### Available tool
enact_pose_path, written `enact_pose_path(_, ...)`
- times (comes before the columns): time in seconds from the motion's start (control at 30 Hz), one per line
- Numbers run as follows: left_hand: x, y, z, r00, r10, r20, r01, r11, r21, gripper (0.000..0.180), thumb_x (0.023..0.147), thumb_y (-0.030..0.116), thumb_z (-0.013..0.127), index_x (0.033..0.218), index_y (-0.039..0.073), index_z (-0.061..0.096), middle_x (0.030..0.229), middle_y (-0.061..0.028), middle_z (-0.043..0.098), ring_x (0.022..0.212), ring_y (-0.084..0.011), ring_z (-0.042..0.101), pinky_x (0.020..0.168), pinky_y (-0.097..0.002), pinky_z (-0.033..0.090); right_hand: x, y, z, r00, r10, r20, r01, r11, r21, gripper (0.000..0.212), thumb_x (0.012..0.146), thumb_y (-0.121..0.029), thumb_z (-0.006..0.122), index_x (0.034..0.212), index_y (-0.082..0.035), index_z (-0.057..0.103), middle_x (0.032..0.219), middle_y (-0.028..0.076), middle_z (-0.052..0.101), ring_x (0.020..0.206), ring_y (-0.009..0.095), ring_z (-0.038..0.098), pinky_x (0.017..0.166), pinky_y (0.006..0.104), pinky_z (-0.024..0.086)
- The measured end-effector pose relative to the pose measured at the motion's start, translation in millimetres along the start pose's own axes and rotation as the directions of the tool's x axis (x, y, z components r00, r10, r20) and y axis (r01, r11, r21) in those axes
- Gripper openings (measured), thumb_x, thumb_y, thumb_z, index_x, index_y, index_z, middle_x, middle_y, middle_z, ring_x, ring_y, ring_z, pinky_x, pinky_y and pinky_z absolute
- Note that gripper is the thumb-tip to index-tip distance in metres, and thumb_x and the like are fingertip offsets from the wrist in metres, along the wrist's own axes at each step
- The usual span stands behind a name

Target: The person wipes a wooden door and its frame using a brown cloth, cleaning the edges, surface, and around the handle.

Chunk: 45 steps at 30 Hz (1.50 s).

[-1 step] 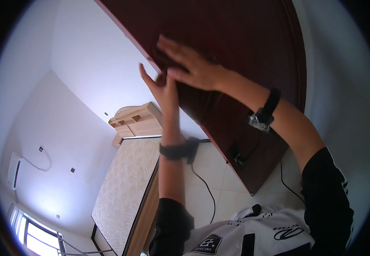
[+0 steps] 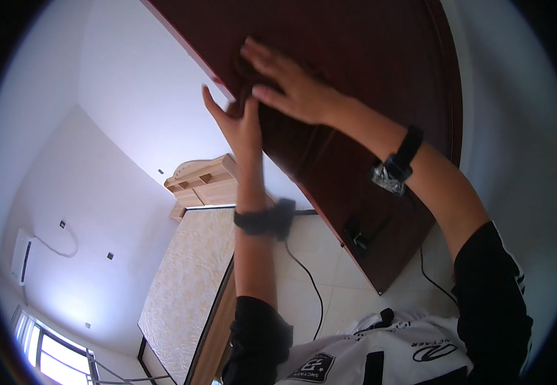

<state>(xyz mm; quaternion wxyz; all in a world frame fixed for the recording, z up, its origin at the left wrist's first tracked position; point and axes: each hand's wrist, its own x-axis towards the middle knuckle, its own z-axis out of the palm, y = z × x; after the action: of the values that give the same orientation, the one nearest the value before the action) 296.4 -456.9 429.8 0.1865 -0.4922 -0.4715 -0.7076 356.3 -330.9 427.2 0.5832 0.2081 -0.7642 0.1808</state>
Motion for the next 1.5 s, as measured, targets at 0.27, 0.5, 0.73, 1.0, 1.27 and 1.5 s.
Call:
enact_pose_path(0.27, 16.8, 7.0, 13.1, 0.988, -0.032, -0.154, 0.053, 0.990, 0.132, 0.077, 0.071, 0.021, 0.071, 0.131, -0.001, 0.029, 0.104, -0.0254, 0.059, 0.096, -0.0269, 0.059, 0.084, -0.0325, 0.046, 2.7, 23.5, 1.4, 0.949, 0.081, -0.304, -0.186, 0.924, -0.334, 0.064, 0.091, -0.044, 0.040, 0.140, -0.006, 0.021, 0.146, 0.015, 0.018, 0.133, 0.030, 0.022, 0.107, 0.0394, 0.024)
enact_pose_path(0.5, -17.6, -10.2, 7.4, 0.983, -0.044, -0.177, 0.076, 0.982, 0.176, 0.055, 0.070, 0.020, 0.070, 0.114, -0.004, 0.046, 0.097, -0.0197, 0.063, 0.089, -0.0256, 0.061, 0.081, -0.0313, 0.047, -33.6, 11.7, 8.0, 0.927, 0.153, -0.341, -0.271, 0.904, -0.330, 0.065, 0.087, -0.036, 0.052, 0.135, -0.001, 0.029, 0.142, 0.019, 0.025, 0.131, 0.032, 0.026, 0.105, 0.0395, 0.029)
enact_pose_path(0.73, -68.0, -32.8, 5.1, 0.957, -0.200, -0.212, 0.246, 0.945, 0.216, 0.044, 0.073, 0.017, 0.068, 0.108, -0.007, 0.054, 0.100, -0.0149, 0.061, 0.088, -0.0211, 0.058, 0.080, -0.0287, 0.045, -94.1, 2.3, 12.2, 0.936, 0.220, -0.276, -0.315, 0.872, -0.374, 0.062, 0.086, -0.033, 0.054, 0.133, 0.001, 0.032, 0.141, 0.019, 0.028, 0.128, 0.032, 0.032, 0.101, 0.0385, 0.034)
enact_pose_path(1.0, -93.5, -57.5, -6.7, 0.964, -0.155, -0.214, 0.199, 0.959, 0.201, 0.036, 0.074, 0.014, 0.067, 0.099, -0.009, 0.057, 0.090, -0.0126, 0.064, 0.080, -0.0175, 0.058, 0.076, -0.0276, 0.045, -121.0, -10.0, 20.1, 0.928, 0.276, -0.250, -0.355, 0.858, -0.372, 0.061, 0.085, -0.031, 0.056, 0.131, 0.002, 0.034, 0.138, 0.022, 0.031, 0.126, 0.034, 0.035, 0.098, 0.0398, 0.037)
enact_pose_path(1.27, -155.1, -79.0, -3.1, 0.926, -0.269, -0.263, 0.318, 0.933, 0.167, 0.035, 0.071, 0.014, 0.068, 0.097, -0.006, 0.057, 0.088, -0.0121, 0.063, 0.079, -0.0176, 0.057, 0.073, -0.0289, 0.045, -177.0, -20.1, 27.6, 0.902, 0.383, -0.199, -0.430, 0.835, -0.343, 0.062, 0.084, -0.024, 0.058, 0.132, 0.005, 0.031, 0.139, 0.023, 0.027, 0.127, 0.036, 0.033, 0.099, 0.0408, 0.036)
enact_pose_path(1.5, -225.2, -106.8, -14.4, 0.907, -0.309, -0.286, 0.377, 0.900, 0.220, 0.028, 0.071, 0.008, 0.067, 0.095, -0.003, 0.058, 0.086, -0.0052, 0.063, 0.079, -0.0127, 0.056, 0.074, -0.0262, 0.044, -241.1, -41.8, 45.0, 0.802, 0.576, -0.159, -0.597, 0.760, -0.258, 0.066, 0.082, -0.021, 0.059, 0.133, 0.005, 0.027, 0.140, 0.025, 0.023, 0.125, 0.040, 0.032, 0.100, 0.0410, 0.035)
